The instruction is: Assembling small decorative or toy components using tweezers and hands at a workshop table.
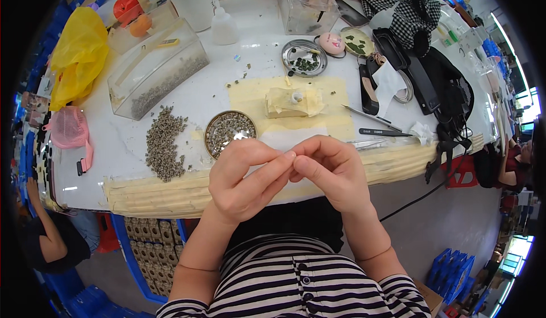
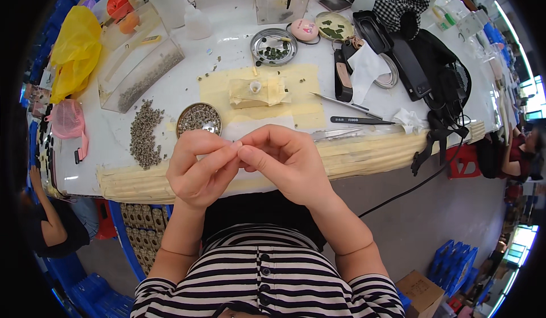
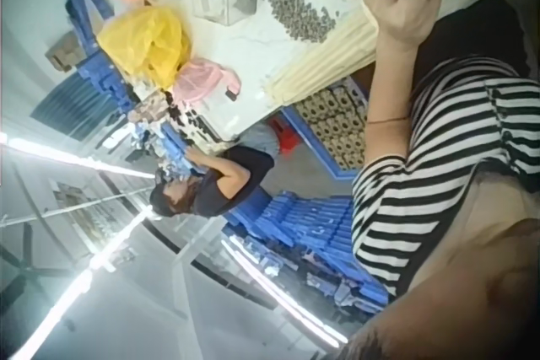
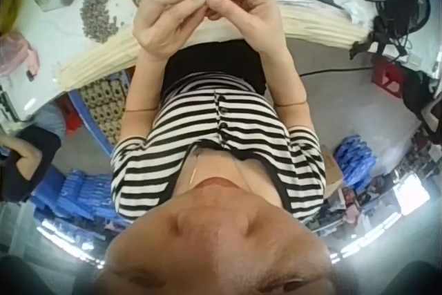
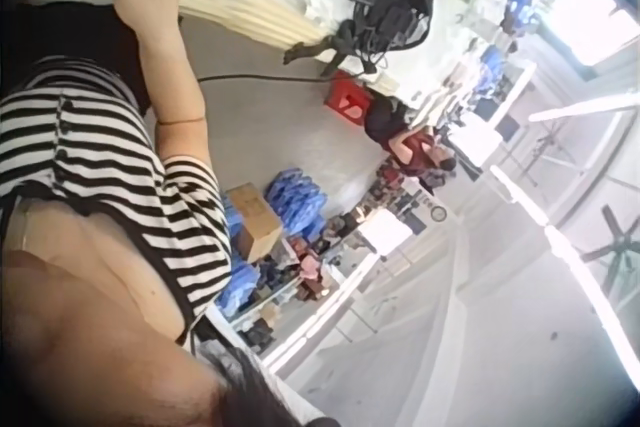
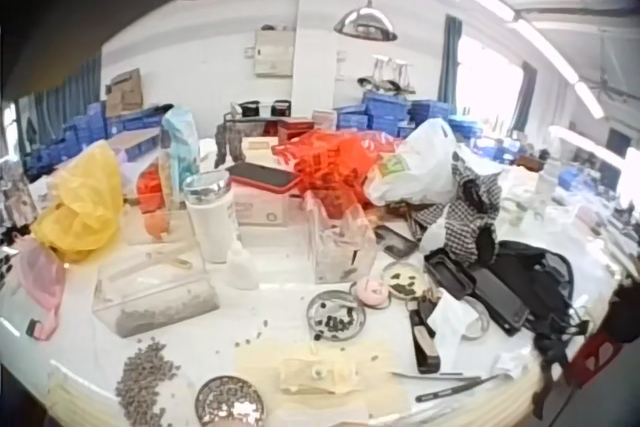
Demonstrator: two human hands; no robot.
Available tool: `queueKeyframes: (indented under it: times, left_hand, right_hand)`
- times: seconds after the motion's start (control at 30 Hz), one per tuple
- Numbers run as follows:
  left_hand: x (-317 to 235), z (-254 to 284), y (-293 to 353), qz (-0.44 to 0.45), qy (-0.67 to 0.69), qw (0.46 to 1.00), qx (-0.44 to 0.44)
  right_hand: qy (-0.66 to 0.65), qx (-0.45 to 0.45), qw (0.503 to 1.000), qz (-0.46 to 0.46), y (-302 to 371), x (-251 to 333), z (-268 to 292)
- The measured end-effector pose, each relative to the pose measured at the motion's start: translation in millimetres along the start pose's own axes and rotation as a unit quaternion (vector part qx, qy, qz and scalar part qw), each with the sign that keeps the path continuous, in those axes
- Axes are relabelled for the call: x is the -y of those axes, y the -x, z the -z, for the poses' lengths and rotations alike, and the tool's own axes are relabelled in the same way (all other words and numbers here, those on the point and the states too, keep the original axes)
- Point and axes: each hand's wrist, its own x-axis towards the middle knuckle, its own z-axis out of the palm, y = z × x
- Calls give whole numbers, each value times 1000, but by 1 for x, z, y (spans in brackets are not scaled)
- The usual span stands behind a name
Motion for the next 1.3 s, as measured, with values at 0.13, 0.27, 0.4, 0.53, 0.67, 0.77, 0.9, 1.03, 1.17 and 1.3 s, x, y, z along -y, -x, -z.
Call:
queueKeyframes:
  times: [0.13,0.27,0.4,0.53,0.67,0.77,0.9,1.03,1.17,1.3]
  left_hand:
    - [1,-8,2,8,-16,1000,12]
    - [0,-8,3,46,1,999,8]
    - [1,-4,4,72,3,997,-5]
    - [4,-7,2,37,11,999,-27]
    - [5,-6,2,31,4,999,-26]
    - [7,-7,2,28,-12,999,-20]
    - [5,-7,3,56,-27,998,-15]
    - [6,-8,3,66,-29,997,-24]
    - [4,-9,4,65,-34,997,-22]
    - [4,-10,3,45,-25,998,-21]
  right_hand:
    - [238,-85,953,170,6,-5,-1]
    - [442,-128,794,397,-1,-14,-11]
    - [363,-130,861,331,-2,-22,-15]
    - [95,-104,980,140,-1,-21,-17]
    - [41,-66,994,79,-6,-16,-11]
    - [104,-81,984,117,-7,-17,-8]
    - [316,-137,883,317,-13,-23,-17]
    - [390,-131,824,390,-16,-20,-16]
    - [375,-155,834,374,-12,-23,-20]
    - [342,-165,864,330,-9,-27,-16]
